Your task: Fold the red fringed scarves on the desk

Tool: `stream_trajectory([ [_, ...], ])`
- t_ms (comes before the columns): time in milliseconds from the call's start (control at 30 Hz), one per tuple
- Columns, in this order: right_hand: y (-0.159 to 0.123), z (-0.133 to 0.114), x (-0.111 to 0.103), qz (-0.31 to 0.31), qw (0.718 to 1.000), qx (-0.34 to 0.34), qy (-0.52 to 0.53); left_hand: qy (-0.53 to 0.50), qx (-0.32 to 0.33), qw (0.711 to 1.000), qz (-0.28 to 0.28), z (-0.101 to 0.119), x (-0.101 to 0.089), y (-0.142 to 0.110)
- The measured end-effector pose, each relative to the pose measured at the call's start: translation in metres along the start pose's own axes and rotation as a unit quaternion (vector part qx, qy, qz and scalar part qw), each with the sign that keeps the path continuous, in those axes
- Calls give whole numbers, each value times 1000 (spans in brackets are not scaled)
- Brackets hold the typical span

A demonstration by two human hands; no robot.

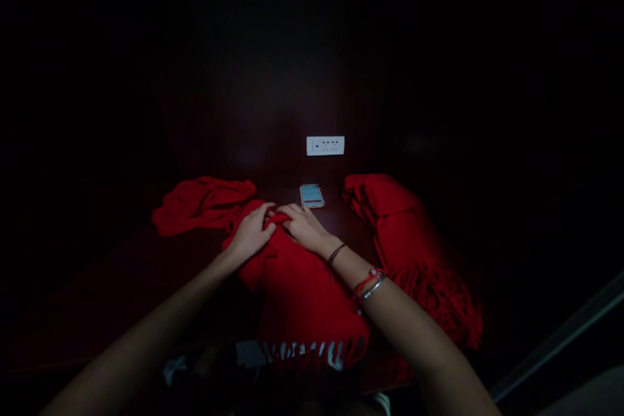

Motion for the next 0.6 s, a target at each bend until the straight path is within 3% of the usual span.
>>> stream_trajectory([
  [133, -3, 8, -2, 46, 994, 29, 91, 85, 63, 994, -26, 4, 6, 0],
  [233, -11, 12, -7, 67, 976, 66, 198, 118, 57, 989, -62, 2, 10, 0],
  [367, -35, 25, -15, 94, 914, 199, 341, 158, 23, 986, -54, 6, 10, -1],
  [433, -51, 29, -21, 107, 889, 262, 360, 145, 14, 987, -64, 8, 13, -2],
  [500, -62, 26, -35, 125, 901, 279, 306, 84, 30, 992, -90, 12, 17, -2],
  [600, -67, 10, -59, 148, 955, 234, 109, -103, 106, 978, -148, 16, 21, 4],
])
Point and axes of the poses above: each hand's wrist, its own y-axis towards the middle knuckle, its own x-axis out of the palm, z = x × y, the point moved 7 cm from there along y, towards the middle knuckle, and after that the axes turned 5 degrees about y, right-handed, at the moved point
